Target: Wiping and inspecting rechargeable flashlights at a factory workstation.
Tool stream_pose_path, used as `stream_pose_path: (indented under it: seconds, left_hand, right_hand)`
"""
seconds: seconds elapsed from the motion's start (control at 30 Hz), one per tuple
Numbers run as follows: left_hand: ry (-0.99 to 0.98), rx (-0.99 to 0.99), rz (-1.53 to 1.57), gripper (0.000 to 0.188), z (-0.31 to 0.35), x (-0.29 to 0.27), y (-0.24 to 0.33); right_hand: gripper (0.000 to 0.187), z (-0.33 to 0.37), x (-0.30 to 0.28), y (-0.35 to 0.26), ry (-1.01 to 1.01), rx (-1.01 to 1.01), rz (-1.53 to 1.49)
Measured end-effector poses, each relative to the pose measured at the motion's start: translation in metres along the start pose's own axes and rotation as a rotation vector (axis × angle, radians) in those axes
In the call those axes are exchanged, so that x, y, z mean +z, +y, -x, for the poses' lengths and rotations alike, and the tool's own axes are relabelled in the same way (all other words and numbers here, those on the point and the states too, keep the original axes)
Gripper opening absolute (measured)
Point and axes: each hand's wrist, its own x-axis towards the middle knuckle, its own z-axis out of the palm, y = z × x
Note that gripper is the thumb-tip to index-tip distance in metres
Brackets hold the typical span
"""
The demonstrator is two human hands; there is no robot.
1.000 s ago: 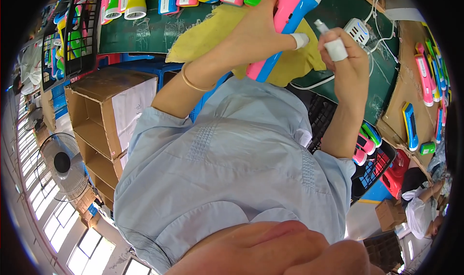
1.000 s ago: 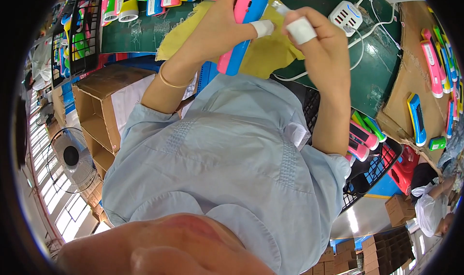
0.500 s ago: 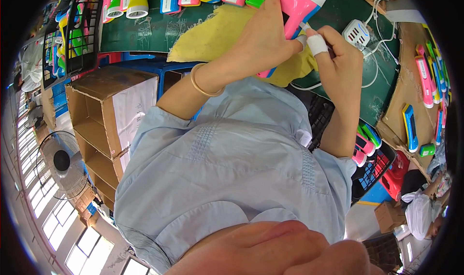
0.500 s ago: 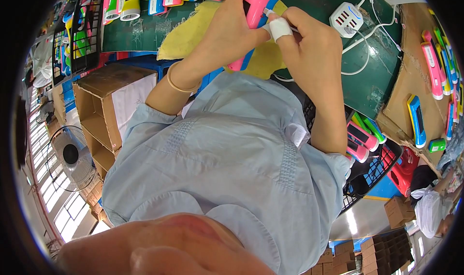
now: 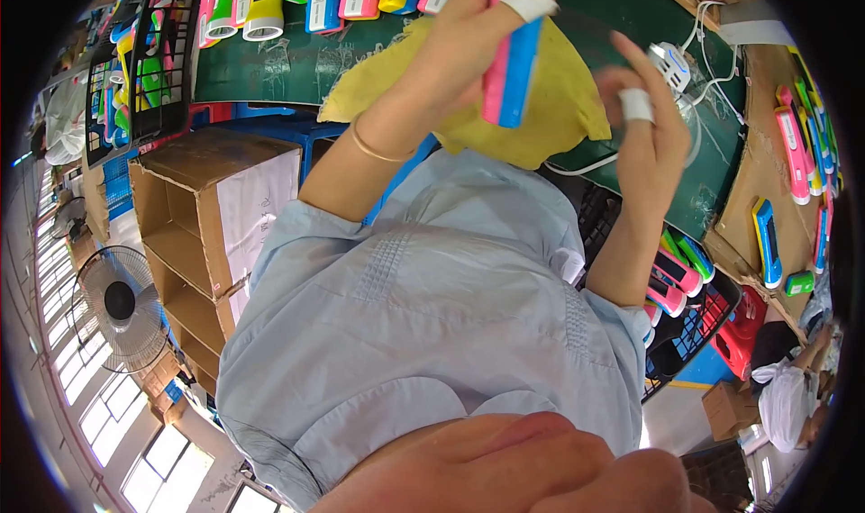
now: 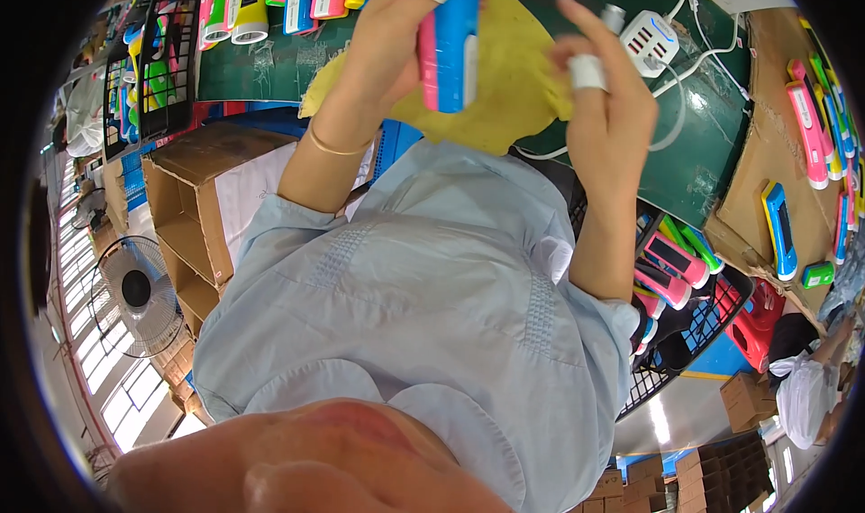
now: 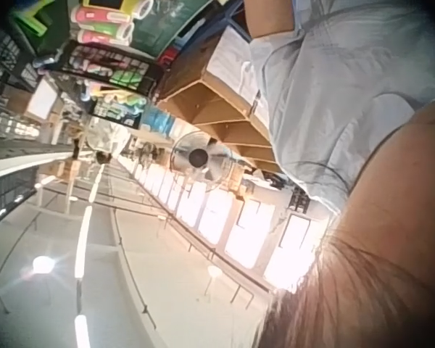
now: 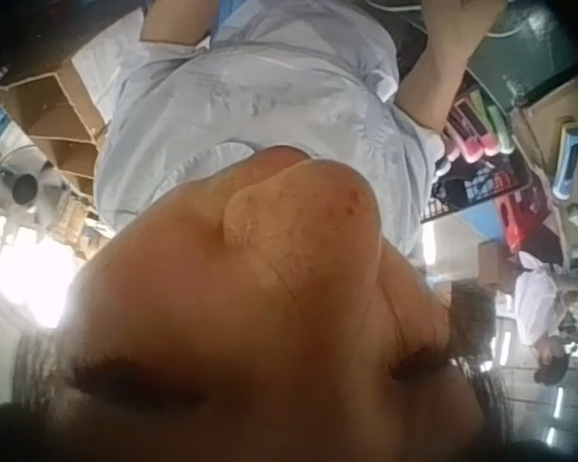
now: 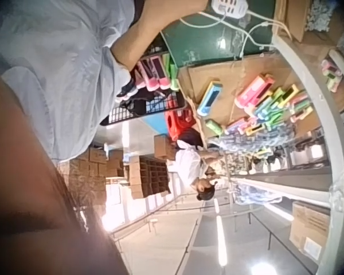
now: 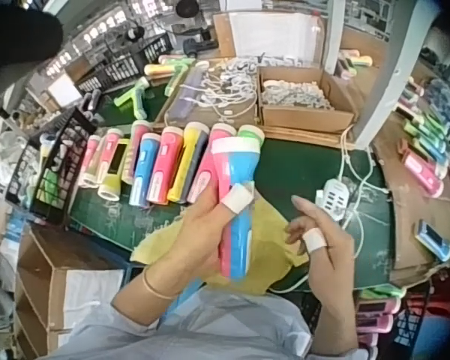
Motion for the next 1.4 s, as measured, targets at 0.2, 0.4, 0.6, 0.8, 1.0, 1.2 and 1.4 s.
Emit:
stream_pose_path:
  seconds: [0.2, 0.4, 0.6, 0.8, 1.0, 1.2, 1.4]
  left_hand:
    - [0.065, 0.035, 0.269, 0.046, -0.004, 0.023, 0.01]
    - [0.273, 0.155, 0.036, 0.055, -0.016, 0.027, -0.009]
    - [0.168, -0.059, -0.157, 0.052, -0.036, 0.017, -0.024]
    - [0.399, 0.624, -0.518, 0.032, -0.143, -0.076, 0.063]
    - [0.679, -0.133, -1.315, 0.06, -0.265, -0.257, 0.155]
    - [0.953, -0.017, -1.144, 0.029, -0.282, -0.282, 0.143]
    - [0.244, 0.732, -1.373, 0.051, -0.152, -0.113, 0.132]
  right_hand:
    - [0.037, -0.002, 0.023, 0.01, -0.42, 0.308, -0.372]
    - [0.049, -0.01, 0.033, 0.021, -0.358, 0.27, -0.431]
    - [0.044, -0.015, 0.043, 0.02, -0.181, 0.237, -0.403]
    - [0.031, -0.024, -0.118, 0.084, 0.703, 0.135, -0.683]
    - [0.039, -0.011, -0.158, 0.072, 0.961, 0.0, -0.177]
    - [0.04, -0.021, -0.091, 0.04, 0.492, 0.105, -0.393]
    - [0.05, -0.041, -0.049, 0.035, 0.052, 0.2, -0.324]
